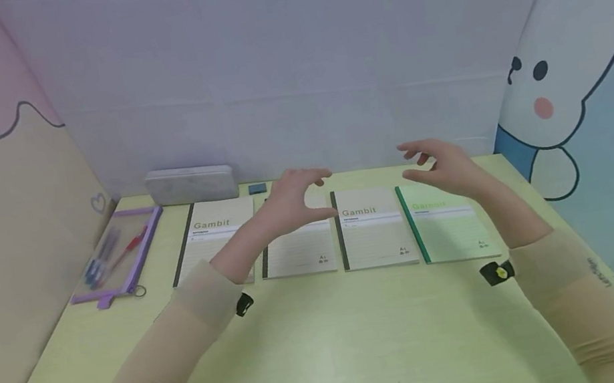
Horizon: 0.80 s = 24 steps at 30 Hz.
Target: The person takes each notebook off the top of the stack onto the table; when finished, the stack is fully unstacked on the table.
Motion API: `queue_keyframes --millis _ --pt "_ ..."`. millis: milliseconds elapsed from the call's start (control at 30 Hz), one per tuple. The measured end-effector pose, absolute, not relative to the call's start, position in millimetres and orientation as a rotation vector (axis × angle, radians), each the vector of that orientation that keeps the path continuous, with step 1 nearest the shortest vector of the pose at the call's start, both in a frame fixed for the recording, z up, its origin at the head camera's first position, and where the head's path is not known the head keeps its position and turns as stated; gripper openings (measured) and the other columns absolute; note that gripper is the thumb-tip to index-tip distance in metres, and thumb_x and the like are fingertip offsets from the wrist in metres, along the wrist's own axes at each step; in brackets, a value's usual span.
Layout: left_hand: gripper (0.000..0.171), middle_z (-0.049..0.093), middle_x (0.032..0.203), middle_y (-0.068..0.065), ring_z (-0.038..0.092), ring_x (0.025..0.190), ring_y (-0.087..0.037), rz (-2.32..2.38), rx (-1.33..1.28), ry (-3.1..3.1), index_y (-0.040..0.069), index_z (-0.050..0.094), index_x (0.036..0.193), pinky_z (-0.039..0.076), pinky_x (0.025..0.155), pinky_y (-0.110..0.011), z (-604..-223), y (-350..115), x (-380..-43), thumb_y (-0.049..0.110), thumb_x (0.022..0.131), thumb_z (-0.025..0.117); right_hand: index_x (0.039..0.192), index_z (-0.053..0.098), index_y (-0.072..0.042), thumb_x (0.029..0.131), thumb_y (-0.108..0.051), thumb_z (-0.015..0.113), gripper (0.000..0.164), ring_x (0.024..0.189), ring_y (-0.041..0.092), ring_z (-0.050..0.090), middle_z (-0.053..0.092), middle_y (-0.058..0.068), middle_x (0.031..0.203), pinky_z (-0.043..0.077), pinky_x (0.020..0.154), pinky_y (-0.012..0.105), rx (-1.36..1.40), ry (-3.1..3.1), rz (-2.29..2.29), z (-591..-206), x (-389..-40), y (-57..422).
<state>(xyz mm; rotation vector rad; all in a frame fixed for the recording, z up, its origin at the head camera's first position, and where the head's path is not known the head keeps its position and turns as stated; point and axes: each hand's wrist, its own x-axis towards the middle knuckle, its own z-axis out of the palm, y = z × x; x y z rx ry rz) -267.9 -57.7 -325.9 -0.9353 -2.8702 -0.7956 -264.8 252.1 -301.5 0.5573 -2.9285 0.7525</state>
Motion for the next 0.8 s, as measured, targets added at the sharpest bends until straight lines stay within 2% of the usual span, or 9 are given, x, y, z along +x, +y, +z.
queue_keyframes --millis 333,633,800 --pt "0.076 0.054 0.132 0.001 0.032 0.131 -0.025 -0.845 -0.796 -2.816 0.022 0.044 0.141 0.021 0.106 -0.055 -326.6 -124.7 -260.4 0.05 0.077 0.073 0.14 0.046 -0.013 0.09 -0.024 0.065 0.054 0.104 0.026 0.052 0.056 0.011 0.124 0.047 0.08 0.04 0.672 -2.809 0.986 -299.6 -254.1 183.9" --pt "0.078 0.051 0.136 -0.007 0.037 0.129 -0.032 -0.901 -0.686 -2.748 0.016 0.044 0.141 0.023 0.107 -0.055 -349.5 -197.9 -257.0 0.042 0.075 0.078 0.142 0.042 -0.016 0.088 -0.024 0.067 0.059 0.1 0.021 0.052 0.057 0.006 0.12 0.048 0.079 0.035 0.772 -2.805 1.077 -309.3 -248.1 128.1" --pt "0.077 0.047 0.139 -0.014 0.034 0.131 -0.038 -0.895 -0.656 -2.732 0.011 0.043 0.141 0.022 0.106 -0.057 -367.1 -230.7 -258.3 0.037 0.078 0.077 0.142 0.042 -0.014 0.088 -0.026 0.067 0.061 0.107 0.022 0.051 0.055 0.007 0.125 0.048 0.084 0.037 0.81 -2.841 1.111 -322.8 -248.1 101.4"
